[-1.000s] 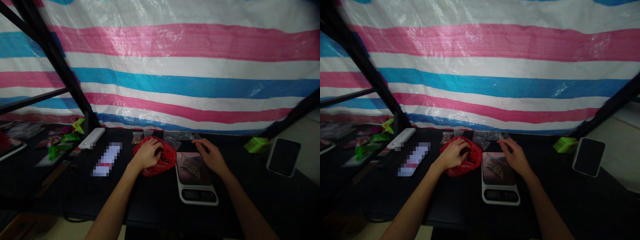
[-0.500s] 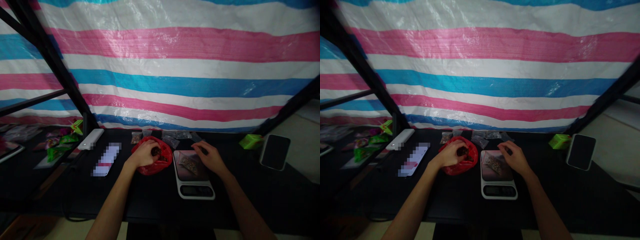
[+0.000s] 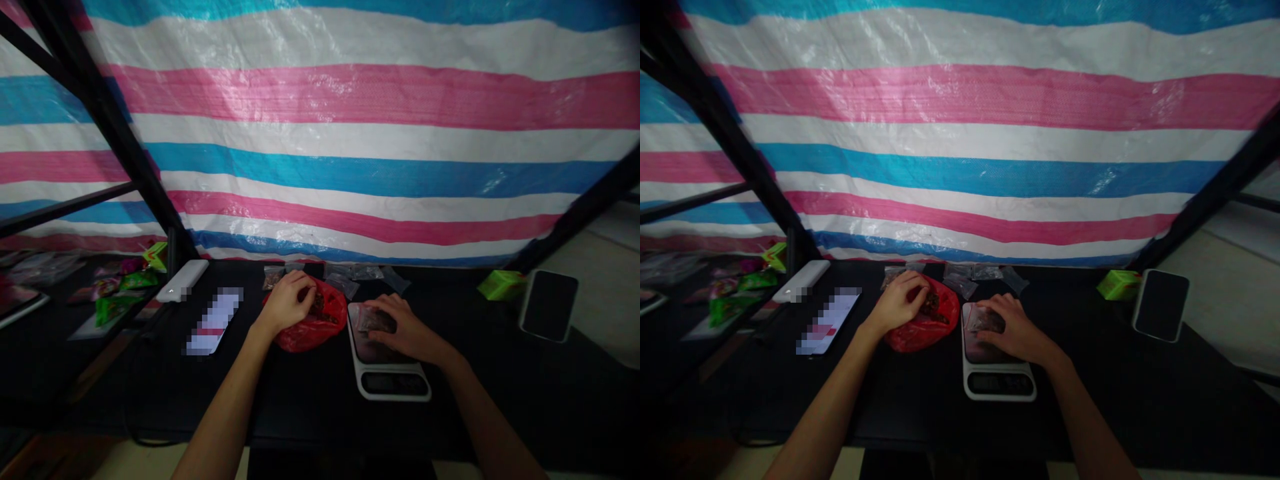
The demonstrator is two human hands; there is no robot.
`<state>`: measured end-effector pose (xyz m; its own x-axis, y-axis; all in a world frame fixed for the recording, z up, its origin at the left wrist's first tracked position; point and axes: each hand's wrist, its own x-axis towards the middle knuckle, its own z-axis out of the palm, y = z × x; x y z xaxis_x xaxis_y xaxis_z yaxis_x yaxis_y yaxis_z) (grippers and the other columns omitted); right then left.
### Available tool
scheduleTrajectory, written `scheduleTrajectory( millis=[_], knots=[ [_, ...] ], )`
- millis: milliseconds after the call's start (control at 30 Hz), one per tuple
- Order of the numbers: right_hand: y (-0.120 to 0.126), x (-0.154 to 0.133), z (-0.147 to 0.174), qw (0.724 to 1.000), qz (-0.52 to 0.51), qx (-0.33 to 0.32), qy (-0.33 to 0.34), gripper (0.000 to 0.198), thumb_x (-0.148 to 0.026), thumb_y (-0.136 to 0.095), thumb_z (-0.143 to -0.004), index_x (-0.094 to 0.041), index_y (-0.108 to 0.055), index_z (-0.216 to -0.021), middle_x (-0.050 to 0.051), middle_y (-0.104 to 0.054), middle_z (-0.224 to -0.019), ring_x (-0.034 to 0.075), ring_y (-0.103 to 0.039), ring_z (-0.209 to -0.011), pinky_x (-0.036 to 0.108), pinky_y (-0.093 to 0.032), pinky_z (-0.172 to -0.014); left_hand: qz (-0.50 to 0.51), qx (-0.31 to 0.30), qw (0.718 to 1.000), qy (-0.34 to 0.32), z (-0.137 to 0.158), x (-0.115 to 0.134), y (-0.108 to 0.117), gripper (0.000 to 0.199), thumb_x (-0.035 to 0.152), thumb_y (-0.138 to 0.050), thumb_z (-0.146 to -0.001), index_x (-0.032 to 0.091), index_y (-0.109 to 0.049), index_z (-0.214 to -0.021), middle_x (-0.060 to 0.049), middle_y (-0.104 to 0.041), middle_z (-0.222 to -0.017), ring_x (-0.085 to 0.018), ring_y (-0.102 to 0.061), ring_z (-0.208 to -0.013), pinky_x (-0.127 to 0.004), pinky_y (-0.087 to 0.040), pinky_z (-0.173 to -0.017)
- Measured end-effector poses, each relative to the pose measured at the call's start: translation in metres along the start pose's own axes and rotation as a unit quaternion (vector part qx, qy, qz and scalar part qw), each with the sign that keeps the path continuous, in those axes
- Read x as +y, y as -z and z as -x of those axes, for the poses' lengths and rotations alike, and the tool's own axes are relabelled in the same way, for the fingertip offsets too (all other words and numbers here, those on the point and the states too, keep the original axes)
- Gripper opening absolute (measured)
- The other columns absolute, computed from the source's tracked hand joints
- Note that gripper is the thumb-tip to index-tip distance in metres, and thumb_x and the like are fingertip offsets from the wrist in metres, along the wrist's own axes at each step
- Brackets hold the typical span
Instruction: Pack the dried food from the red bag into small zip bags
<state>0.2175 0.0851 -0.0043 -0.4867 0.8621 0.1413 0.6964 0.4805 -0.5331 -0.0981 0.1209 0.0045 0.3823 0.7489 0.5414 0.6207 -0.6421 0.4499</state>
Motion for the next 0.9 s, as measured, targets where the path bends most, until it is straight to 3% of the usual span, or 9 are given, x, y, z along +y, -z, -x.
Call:
scheduleTrajectory(
  millis=[100,200,367,533,733,900],
  knots=[
    [-0.001,0.003,0.0,1.0,-0.016,0.026,-0.007,0.036,-0.038,-0.075,-0.088,-0.029,-0.071,-0.122,0.007,-0.066,-0.113,0.029,-0.056,-0.112,0.049,-0.043,-0.103,-0.007,0.023,1.0,0.005,0.0,0.002,0.001,0.021,0.02,-0.051,-0.1,0.02,-0.067,-0.086,-0.006,-0.069,-0.089,-0.022,-0.064,-0.09,-0.037,-0.05,-0.086],
    [0.001,0.001,-0.002,0.995,-0.077,0.061,-0.009,0.034,-0.038,-0.067,-0.094,-0.027,-0.07,-0.126,0.007,-0.066,-0.112,0.026,-0.061,-0.106,0.044,-0.048,-0.098,-0.018,0.057,0.998,0.026,0.0,0.0,0.002,0.021,0.021,-0.049,-0.1,0.021,-0.068,-0.09,-0.006,-0.07,-0.092,-0.022,-0.065,-0.091,-0.036,-0.051,-0.086],
    [0.001,-0.032,-0.018,0.99,-0.123,0.071,0.022,0.041,-0.035,-0.062,-0.098,-0.03,-0.062,-0.139,0.006,-0.064,-0.116,0.021,-0.065,-0.1,0.035,-0.053,-0.088,-0.029,0.092,0.994,0.058,0.002,-0.009,0.004,0.019,0.022,-0.049,-0.101,0.022,-0.067,-0.094,-0.005,-0.071,-0.093,-0.022,-0.067,-0.092,-0.036,-0.051,-0.088],
    [-0.016,-0.067,-0.053,0.993,-0.039,0.059,0.097,0.05,-0.02,-0.059,-0.095,-0.03,-0.056,-0.145,0.007,-0.066,-0.128,0.024,-0.064,-0.114,0.038,-0.05,-0.102,-0.015,0.101,0.991,0.08,0.003,-0.015,0.006,0.019,0.022,-0.048,-0.1,0.021,-0.066,-0.093,-0.005,-0.072,-0.092,-0.021,-0.068,-0.09,-0.033,-0.052,-0.085],
    [-0.042,-0.066,-0.082,0.985,0.113,0.049,0.119,0.056,-0.017,-0.061,-0.09,-0.024,-0.057,-0.145,0.012,-0.07,-0.127,0.029,-0.065,-0.114,0.045,-0.05,-0.101,-0.01,0.109,0.99,0.088,0.004,-0.018,0.006,0.019,0.02,-0.049,-0.099,0.02,-0.066,-0.094,-0.005,-0.072,-0.093,-0.021,-0.068,-0.091,-0.033,-0.052,-0.087],
    [-0.047,-0.065,-0.087,0.985,0.123,0.036,0.111,0.051,-0.011,-0.059,-0.088,-0.024,-0.062,-0.138,0.009,-0.072,-0.127,0.029,-0.066,-0.113,0.046,-0.049,-0.101,-0.007,0.111,0.99,0.09,0.004,-0.019,0.007,0.018,0.019,-0.05,-0.099,0.021,-0.067,-0.093,-0.005,-0.073,-0.092,-0.021,-0.069,-0.089,-0.033,-0.053,-0.087]
  ],
)
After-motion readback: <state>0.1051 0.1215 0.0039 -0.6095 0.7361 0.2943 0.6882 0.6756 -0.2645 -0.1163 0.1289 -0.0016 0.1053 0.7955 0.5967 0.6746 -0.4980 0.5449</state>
